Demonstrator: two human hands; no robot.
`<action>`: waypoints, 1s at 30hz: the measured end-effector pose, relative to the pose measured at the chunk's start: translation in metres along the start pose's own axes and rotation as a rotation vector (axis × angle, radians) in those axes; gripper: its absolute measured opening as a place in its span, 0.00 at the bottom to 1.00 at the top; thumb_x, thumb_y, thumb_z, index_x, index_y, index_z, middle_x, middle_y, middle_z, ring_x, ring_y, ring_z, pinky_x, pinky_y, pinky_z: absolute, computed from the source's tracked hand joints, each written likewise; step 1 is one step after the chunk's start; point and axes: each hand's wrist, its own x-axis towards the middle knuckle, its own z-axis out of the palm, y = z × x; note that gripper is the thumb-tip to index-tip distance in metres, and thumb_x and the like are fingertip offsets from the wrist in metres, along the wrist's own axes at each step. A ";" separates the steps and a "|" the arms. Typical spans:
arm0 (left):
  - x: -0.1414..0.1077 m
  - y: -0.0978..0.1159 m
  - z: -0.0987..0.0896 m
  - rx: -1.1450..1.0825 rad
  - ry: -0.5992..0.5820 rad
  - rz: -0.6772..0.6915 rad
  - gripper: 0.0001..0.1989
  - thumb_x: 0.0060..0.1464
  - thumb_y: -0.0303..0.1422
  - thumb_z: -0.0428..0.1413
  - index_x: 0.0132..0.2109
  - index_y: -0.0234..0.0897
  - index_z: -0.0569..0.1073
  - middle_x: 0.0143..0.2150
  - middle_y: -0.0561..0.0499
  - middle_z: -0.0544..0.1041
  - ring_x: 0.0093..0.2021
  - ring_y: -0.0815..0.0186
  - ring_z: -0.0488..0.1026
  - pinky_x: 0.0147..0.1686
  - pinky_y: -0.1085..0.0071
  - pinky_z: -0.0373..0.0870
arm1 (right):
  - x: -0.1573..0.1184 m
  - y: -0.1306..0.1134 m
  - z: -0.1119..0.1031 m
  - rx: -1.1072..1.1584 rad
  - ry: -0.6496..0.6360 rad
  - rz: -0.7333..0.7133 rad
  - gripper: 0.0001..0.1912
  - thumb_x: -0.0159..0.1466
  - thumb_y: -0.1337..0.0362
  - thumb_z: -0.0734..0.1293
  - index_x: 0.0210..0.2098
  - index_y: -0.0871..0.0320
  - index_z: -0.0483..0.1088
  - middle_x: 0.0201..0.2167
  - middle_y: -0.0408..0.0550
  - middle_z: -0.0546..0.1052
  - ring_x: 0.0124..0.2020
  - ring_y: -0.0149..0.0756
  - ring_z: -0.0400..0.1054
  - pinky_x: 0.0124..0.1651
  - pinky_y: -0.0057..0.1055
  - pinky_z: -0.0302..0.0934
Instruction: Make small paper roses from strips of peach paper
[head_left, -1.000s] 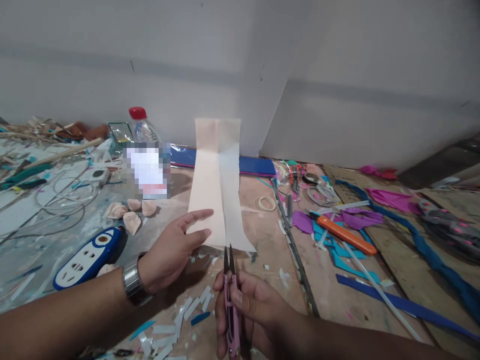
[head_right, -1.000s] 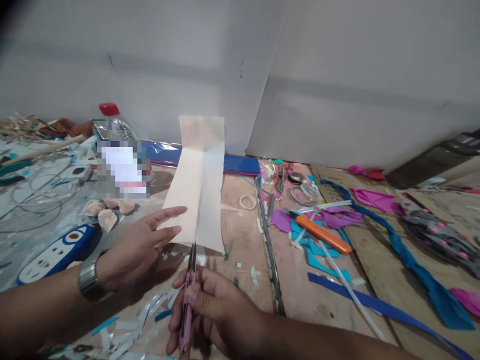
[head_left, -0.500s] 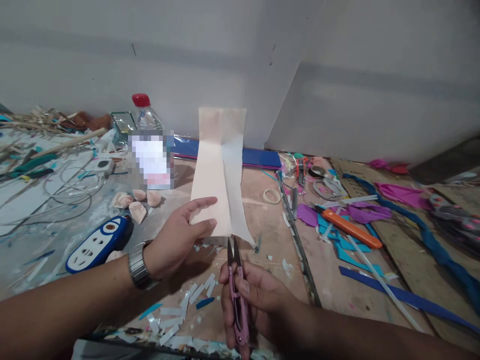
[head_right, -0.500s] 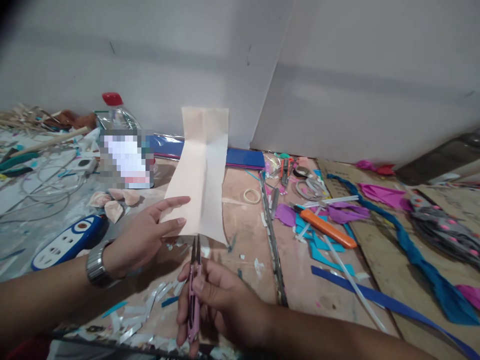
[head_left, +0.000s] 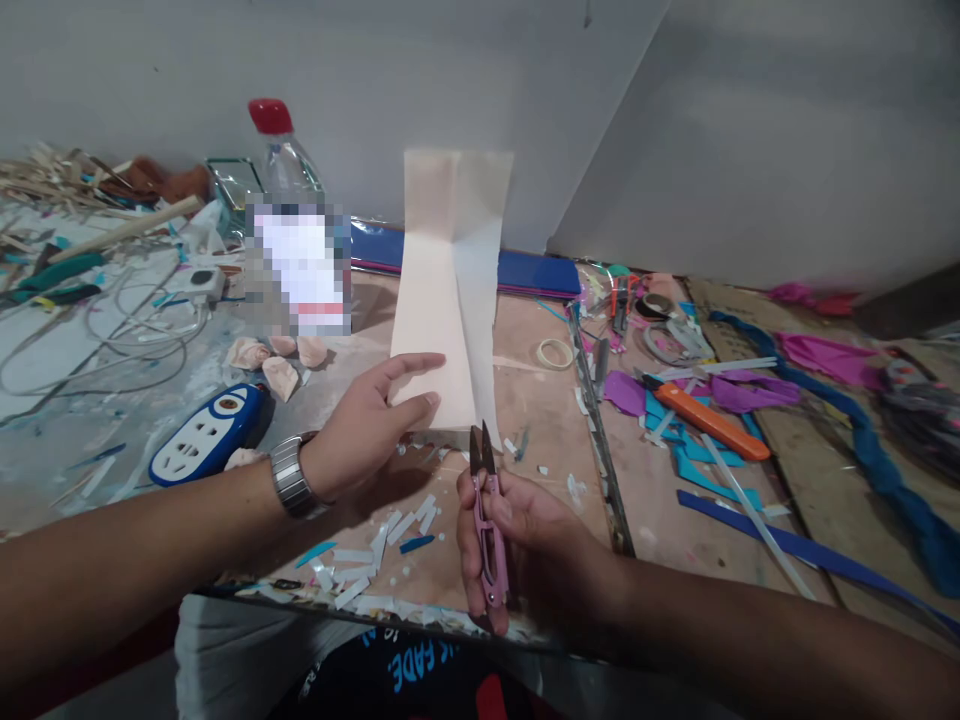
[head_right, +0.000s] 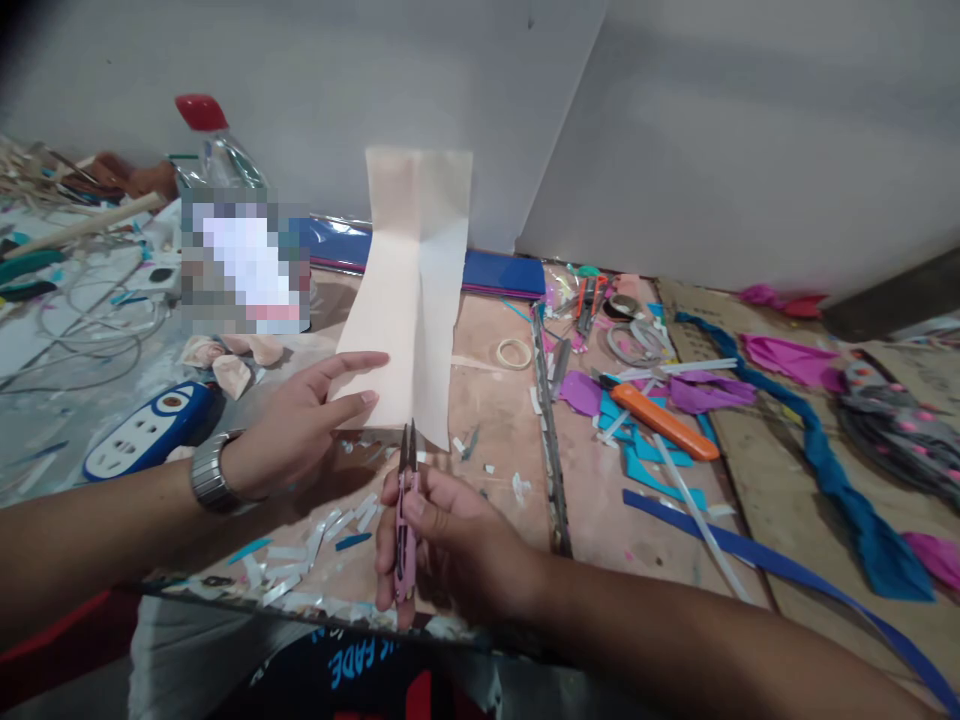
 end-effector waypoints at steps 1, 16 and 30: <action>0.000 -0.001 0.000 0.019 -0.005 0.005 0.24 0.56 0.33 0.63 0.60 0.40 0.74 0.39 0.50 0.77 0.31 0.69 0.69 0.31 0.72 0.67 | 0.000 0.000 0.000 0.004 -0.004 -0.001 0.17 0.68 0.53 0.71 0.46 0.57 0.64 0.30 0.45 0.79 0.26 0.36 0.78 0.23 0.25 0.70; 0.000 -0.005 0.002 0.126 -0.026 -0.041 0.20 0.58 0.34 0.62 0.57 0.40 0.76 0.35 0.51 0.76 0.30 0.69 0.68 0.32 0.71 0.65 | 0.006 -0.003 0.002 0.044 0.080 -0.048 0.13 0.71 0.55 0.68 0.45 0.56 0.64 0.30 0.44 0.79 0.26 0.35 0.78 0.23 0.25 0.70; 0.004 -0.013 -0.002 0.031 -0.056 -0.094 0.21 0.57 0.37 0.63 0.57 0.43 0.75 0.37 0.49 0.77 0.28 0.68 0.71 0.28 0.71 0.65 | 0.009 -0.001 0.001 0.023 0.143 -0.027 0.16 0.73 0.49 0.63 0.45 0.56 0.66 0.29 0.45 0.79 0.25 0.36 0.76 0.20 0.27 0.70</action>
